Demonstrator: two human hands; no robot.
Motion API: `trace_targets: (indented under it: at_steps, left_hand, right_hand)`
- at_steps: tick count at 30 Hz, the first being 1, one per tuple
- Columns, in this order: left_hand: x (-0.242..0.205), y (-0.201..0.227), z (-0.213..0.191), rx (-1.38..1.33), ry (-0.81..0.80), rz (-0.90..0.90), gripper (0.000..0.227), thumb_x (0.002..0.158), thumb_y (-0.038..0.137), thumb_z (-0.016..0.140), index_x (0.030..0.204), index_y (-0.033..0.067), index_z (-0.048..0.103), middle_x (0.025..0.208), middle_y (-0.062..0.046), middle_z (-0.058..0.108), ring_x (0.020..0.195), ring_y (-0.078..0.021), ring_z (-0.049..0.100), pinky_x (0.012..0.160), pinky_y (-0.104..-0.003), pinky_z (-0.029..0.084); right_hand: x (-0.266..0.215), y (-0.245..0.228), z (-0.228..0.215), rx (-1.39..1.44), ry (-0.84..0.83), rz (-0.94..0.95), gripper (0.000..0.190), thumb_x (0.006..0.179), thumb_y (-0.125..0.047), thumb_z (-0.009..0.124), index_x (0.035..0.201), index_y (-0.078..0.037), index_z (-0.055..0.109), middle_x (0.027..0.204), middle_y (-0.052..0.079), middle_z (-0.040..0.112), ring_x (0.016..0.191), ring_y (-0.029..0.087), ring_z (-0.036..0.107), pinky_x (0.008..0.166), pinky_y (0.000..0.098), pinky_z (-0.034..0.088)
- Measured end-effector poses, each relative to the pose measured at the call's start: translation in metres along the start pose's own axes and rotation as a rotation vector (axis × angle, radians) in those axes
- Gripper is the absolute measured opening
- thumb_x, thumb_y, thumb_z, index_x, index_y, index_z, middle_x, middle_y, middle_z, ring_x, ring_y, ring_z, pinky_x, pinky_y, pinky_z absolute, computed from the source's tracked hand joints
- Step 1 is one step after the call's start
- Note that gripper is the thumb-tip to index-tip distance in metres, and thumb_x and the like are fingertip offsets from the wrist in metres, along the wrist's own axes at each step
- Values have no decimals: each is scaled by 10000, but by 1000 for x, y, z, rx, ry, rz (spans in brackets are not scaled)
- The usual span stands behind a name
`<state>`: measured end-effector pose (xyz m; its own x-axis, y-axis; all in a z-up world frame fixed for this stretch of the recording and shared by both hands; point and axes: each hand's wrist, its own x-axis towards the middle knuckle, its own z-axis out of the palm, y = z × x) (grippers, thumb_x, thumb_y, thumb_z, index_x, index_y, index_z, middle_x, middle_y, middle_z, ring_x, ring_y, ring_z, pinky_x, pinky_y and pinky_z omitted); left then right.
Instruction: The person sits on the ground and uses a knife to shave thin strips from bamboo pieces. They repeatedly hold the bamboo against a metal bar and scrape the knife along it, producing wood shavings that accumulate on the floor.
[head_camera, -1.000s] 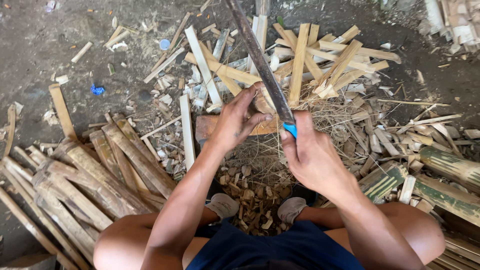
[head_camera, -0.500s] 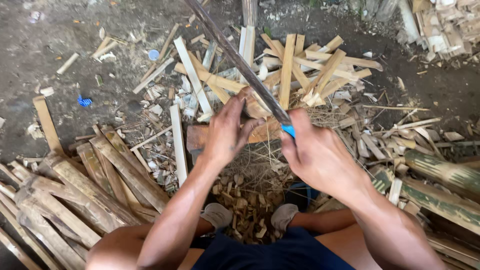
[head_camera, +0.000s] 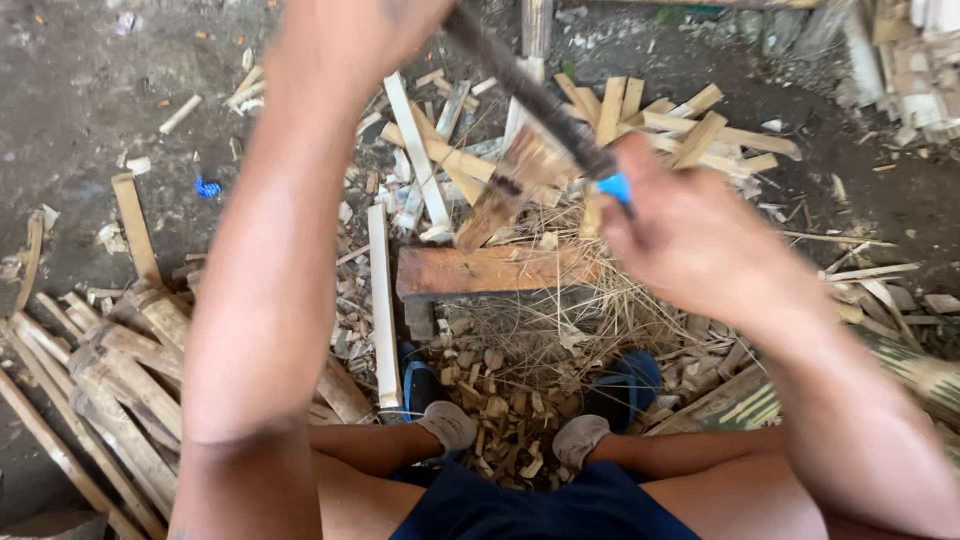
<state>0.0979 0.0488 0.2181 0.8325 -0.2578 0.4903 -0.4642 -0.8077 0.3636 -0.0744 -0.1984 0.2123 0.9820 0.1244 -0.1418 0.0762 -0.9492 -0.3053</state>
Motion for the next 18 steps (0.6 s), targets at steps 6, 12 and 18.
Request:
trace_targets:
  at_steps: [6, 12, 18]
  left_hand:
    - [-17, -32, 70, 358, 156, 378, 604, 1112, 450, 435, 737, 101, 755, 625, -171, 684, 662, -318, 701, 997, -547, 556]
    - [5, -22, 23, 107, 26, 184, 594, 1090, 577, 437, 935, 95, 747, 668, -129, 680, 601, -273, 664, 608, -511, 545]
    - [-58, -42, 78, 387, -360, -126, 702, 1052, 609, 406, 581, 142, 636, 456, -1, 453, 395, -181, 438, 515, -366, 435]
  right_hand:
    - [57, 4, 67, 69, 92, -165, 217, 906, -57, 591, 1114, -7, 548, 664, 92, 591, 390, 164, 585, 351, 283, 491]
    - [49, 79, 82, 86, 208, -371, 35, 990, -76, 601, 976, -44, 600, 676, 83, 623, 416, 110, 588, 363, 260, 480]
    - [91, 59, 157, -6, -136, -176, 56, 956, -118, 612, 1009, -102, 605, 644, 63, 629, 431, 167, 602, 385, 283, 499]
